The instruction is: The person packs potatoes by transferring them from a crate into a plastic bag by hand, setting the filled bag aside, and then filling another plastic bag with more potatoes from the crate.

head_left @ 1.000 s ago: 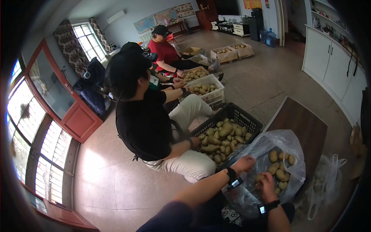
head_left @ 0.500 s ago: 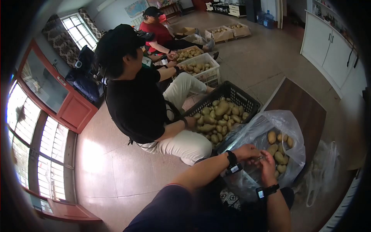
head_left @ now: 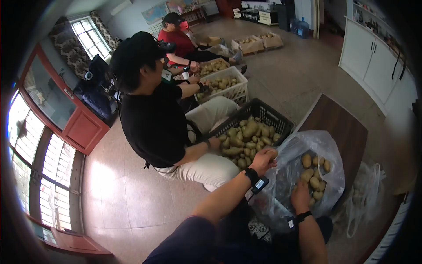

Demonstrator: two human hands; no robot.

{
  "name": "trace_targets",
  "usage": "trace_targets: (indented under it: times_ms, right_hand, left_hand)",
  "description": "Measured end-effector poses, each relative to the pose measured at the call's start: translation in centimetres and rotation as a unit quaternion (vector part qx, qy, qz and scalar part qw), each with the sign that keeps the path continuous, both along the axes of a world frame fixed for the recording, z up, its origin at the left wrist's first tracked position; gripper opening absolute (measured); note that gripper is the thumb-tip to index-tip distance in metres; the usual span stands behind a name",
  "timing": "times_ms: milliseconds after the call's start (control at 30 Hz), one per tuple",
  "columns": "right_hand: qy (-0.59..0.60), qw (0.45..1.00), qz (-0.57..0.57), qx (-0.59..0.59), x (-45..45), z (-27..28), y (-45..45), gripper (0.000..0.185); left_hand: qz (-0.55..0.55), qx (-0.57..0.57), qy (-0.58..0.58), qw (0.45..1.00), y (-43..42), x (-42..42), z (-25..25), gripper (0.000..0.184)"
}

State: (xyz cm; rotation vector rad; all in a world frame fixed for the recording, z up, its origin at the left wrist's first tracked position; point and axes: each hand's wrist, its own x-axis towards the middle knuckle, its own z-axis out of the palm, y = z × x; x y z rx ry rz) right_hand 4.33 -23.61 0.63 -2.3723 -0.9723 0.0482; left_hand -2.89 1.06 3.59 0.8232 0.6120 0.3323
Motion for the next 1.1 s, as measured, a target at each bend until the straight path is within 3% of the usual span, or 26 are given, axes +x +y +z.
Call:
trace_targets:
  times_ms: [67, 233, 300, 333, 367, 400, 467, 500, 533, 567, 600, 633, 667, 700, 767, 800, 867, 900, 933, 967, 1000, 1100]
  right_hand:
    - [0.006, 0.996, -0.008, -0.088, 0.0, 0.0, -0.1, 0.036]
    - [-0.014, 0.994, -0.013, -0.108, 0.4, -1.8, -0.7, 0.034]
    - [-0.021, 0.994, -0.018, -0.11, 0.4, -2.3, -0.9, 0.034]
    - [-0.027, 0.993, -0.017, -0.11, 0.5, -2.6, -0.9, 0.034]
    - [-0.032, 0.993, -0.016, -0.111, 0.5, -2.7, -0.9, 0.033]
    - [-0.033, 0.993, -0.017, -0.11, 0.7, -2.7, -0.8, 0.033]
    - [-0.01, 0.992, -0.02, -0.123, 0.5, -2.5, -1.1, 0.031]
    - [-0.01, 0.992, -0.021, -0.123, 0.5, -2.7, -1.2, 0.031]
    - [-0.013, 0.991, -0.023, -0.133, 0.6, -3.0, -1.3, 0.032]
    - [-0.016, 0.989, -0.026, -0.142, 0.6, -3.0, -1.3, 0.033]
    - [-0.017, 0.989, -0.027, -0.142, 0.7, -3.0, -1.3, 0.033]
    - [-0.001, 0.989, -0.03, -0.146, 0.7, -3.0, -1.4, 0.035]
    - [0.016, 0.988, -0.033, -0.149, 0.6, -2.9, -1.5, 0.037]
    - [0.015, 0.988, -0.034, -0.151, 0.6, -2.7, -1.6, 0.037]
    - [0.066, 0.992, -0.034, -0.099, 0.6, -2.5, -1.6, 0.034]
    - [0.065, 0.992, -0.034, -0.1, 0.6, -2.4, -1.5, 0.034]
    - [0.099, 0.992, -0.045, -0.07, 0.5, -2.2, -1.3, 0.029]
    - [0.098, 0.992, -0.047, -0.07, 0.6, -2.4, -1.4, 0.029]
    - [0.1, 0.994, -0.03, -0.033, 0.7, -2.9, -1.6, 0.026]
    - [0.103, 0.995, -0.013, 0.005, 0.9, -3.4, -1.8, 0.023]
    - [0.103, 0.995, -0.016, 0.003, 1.1, -4.0, -1.8, 0.023]
    - [0.124, 0.991, 0.006, 0.045, 1.4, -4.8, -1.9, 0.028]
  left_hand:
    - [0.031, 0.004, 0.005, 0.999, 1.2, -0.4, 0.7, 0.036]
    - [0.113, -0.014, 0.033, 0.993, 3.9, -1.4, -1.8, 0.041]
    - [0.124, -0.006, 0.033, 0.992, 5.8, -1.9, -5.0, 0.041]
    - [0.073, 0.345, 0.028, 0.935, 7.4, -2.6, -8.0, 0.041]
    - [0.013, 0.652, 0.02, 0.758, 8.4, -3.1, -9.4, 0.041]
    - [0.013, 0.653, 0.019, 0.757, 9.4, -3.2, -10.5, 0.041]
    - [-0.024, 0.674, 0.133, 0.726, 9.5, -3.7, -10.3, 0.04]
    - [-0.024, 0.674, 0.133, 0.726, 9.3, -3.3, -10.2, 0.04]
    - [0.065, 0.375, 0.095, 0.92, 8.3, -2.9, -8.3, 0.041]
    - [0.145, 0.024, 0.043, 0.988, 8.2, -2.4, -8.6, 0.041]
    - [0.144, 0.024, 0.042, 0.988, 8.5, -2.8, -8.9, 0.041]
    - [0.055, 0.285, 0.117, 0.95, 9.1, -3.6, -9.1, 0.041]
    - [-0.038, 0.522, 0.182, 0.833, 9.8, -3.9, -10.6, 0.041]
    - [-0.039, 0.521, 0.181, 0.833, 10.4, -3.6, -12.0, 0.041]
    - [0.041, 0.351, 0.126, 0.927, 10.7, -2.9, -13.2, 0.042]
    - [0.041, 0.351, 0.125, 0.927, 10.7, -2.8, -13.0, 0.042]
    - [0.134, 0.054, 0.056, 0.988, 10.8, -2.6, -12.5, 0.043]
    - [0.132, 0.053, 0.055, 0.988, 11.0, -3.0, -12.2, 0.043]
    - [0.029, 0.341, 0.163, 0.925, 11.3, -3.8, -11.9, 0.043]
    - [-0.077, 0.592, 0.251, 0.762, 11.5, -4.2, -12.2, 0.044]
    - [-0.079, 0.592, 0.25, 0.763, 11.5, -4.1, -12.6, 0.044]
    - [-0.06, 0.681, 0.274, 0.677, 12.6, -3.9, -14.5, 0.043]
